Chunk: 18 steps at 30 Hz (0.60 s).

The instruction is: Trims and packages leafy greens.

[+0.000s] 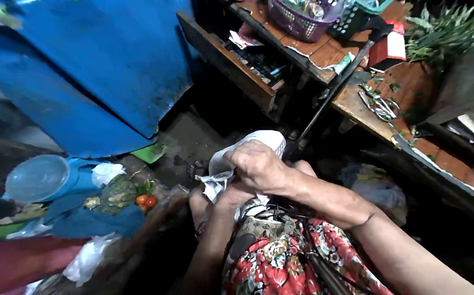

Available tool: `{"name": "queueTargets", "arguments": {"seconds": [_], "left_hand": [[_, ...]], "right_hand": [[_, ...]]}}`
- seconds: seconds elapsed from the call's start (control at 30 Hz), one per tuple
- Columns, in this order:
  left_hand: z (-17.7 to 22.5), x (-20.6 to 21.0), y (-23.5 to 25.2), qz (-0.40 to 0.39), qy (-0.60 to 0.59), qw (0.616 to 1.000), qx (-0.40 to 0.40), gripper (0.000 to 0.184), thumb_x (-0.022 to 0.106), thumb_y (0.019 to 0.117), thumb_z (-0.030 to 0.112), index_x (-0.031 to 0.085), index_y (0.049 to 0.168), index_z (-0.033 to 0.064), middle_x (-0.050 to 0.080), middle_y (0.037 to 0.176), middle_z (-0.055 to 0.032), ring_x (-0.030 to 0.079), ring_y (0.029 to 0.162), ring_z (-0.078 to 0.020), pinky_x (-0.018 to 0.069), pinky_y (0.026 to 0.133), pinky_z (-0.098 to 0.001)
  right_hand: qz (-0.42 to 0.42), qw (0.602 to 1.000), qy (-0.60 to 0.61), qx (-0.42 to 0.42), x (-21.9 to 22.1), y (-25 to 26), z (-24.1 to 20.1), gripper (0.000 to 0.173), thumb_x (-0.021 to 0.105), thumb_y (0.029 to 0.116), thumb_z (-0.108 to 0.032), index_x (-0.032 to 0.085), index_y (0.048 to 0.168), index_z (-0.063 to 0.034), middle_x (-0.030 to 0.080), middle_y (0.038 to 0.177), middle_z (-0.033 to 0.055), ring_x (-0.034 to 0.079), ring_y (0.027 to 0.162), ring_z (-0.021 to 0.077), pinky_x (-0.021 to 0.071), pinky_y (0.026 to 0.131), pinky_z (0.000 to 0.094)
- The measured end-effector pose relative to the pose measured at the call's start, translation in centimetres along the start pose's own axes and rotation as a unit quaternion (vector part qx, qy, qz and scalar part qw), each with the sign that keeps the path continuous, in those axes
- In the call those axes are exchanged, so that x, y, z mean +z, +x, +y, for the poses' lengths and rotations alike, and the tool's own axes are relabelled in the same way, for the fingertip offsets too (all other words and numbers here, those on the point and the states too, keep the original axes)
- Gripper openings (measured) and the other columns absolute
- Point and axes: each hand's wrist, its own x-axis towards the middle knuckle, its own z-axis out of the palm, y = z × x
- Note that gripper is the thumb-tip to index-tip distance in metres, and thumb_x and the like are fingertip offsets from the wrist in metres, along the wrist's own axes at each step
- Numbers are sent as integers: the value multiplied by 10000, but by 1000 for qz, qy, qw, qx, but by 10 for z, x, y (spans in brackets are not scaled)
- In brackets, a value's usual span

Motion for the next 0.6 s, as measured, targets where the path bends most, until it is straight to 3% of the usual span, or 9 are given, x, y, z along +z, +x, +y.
{"name": "queueTargets", "arguments": {"seconds": [0.13, 0.2, 0.27, 0.33, 0.37, 0.43, 0.47, 0.53, 0.6], "left_hand": [[-20, 4, -16, 257, -69, 962, -58, 178, 373, 1048, -43, 517, 1153, -39, 579, 922, -16, 554, 817, 9, 495, 783, -159], [-102, -52, -10, 194, -75, 971, 119, 294, 333, 1080, 104, 505, 1267, -44, 641, 1084, -49, 606, 964, -5, 525, 846, -194], [-127, -71, -9, 171, -19, 968, 180, 394, 311, 1103, 108, 383, 1396, -146, 588, 1238, -186, 597, 1092, -75, 524, 913, -225], [-55, -24, -17, 290, 80, 952, -50, 326, 331, 1084, -10, 403, 1378, -131, 552, 1226, -170, 537, 1063, -48, 450, 945, -179], [-32, -11, -19, 281, 174, 939, -98, 333, 413, 1053, -43, 443, 1353, -183, 565, 1276, -233, 538, 1127, -97, 418, 1005, -198], [-20, -13, -20, 204, 402, 886, -104, 342, 478, 1044, 45, 562, 1274, -194, 628, 1261, -305, 599, 1221, -286, 432, 1091, -370], [-35, -24, -17, 198, 481, 852, -55, 334, 482, 1039, 67, 612, 1201, -194, 660, 1166, -343, 647, 1141, -394, 476, 1026, -489], [-75, -46, -8, 300, 484, 819, 73, 264, 520, 972, 39, 659, 972, -185, 689, 916, -322, 699, 867, -388, 551, 794, -461], [-32, -40, -16, 226, 412, 870, -149, 332, 426, 1046, 28, 539, 1234, -221, 608, 1248, -331, 582, 1170, -316, 447, 1039, -388]], "right_hand": [[-63, 997, 46, -17, 16, -11, -22, 115, 641, 918, -49, 740, 967, -16, 731, 857, 108, 714, 852, 250, 562, 811, 431], [-95, 993, 68, -18, 21, -19, -29, 121, 622, 947, -57, 730, 983, -17, 726, 859, 116, 713, 856, 269, 560, 804, 430], [-144, 983, 117, -5, 14, -21, -29, 169, 585, 968, -49, 731, 1040, -3, 738, 922, 138, 715, 928, 294, 553, 868, 443], [-200, 957, 207, 29, 0, -21, -24, 249, 548, 1005, -69, 710, 1170, 21, 732, 1098, 167, 676, 1115, 303, 495, 1030, 443], [-197, 946, 253, 52, -5, -24, -19, 275, 552, 1023, -97, 698, 1215, 35, 712, 1198, 178, 640, 1210, 296, 462, 1095, 431], [-172, 943, 265, 105, -10, -33, -8, 330, 587, 1016, -141, 674, 1284, 31, 656, 1338, 167, 573, 1321, 266, 428, 1148, 428], [-189, 945, 228, 136, -12, -38, 0, 393, 613, 1009, -186, 635, 1360, -11, 608, 1416, 143, 513, 1383, 253, 391, 1179, 444], [-262, 930, 150, 211, -12, -44, 13, 625, 683, 974, -294, 471, 1534, -113, 454, 1573, 114, 363, 1491, 264, 284, 1225, 510], [-277, 918, 127, 254, -1, -48, 19, 801, 743, 930, -345, 358, 1597, -126, 323, 1652, 136, 291, 1528, 298, 238, 1232, 554]]}}
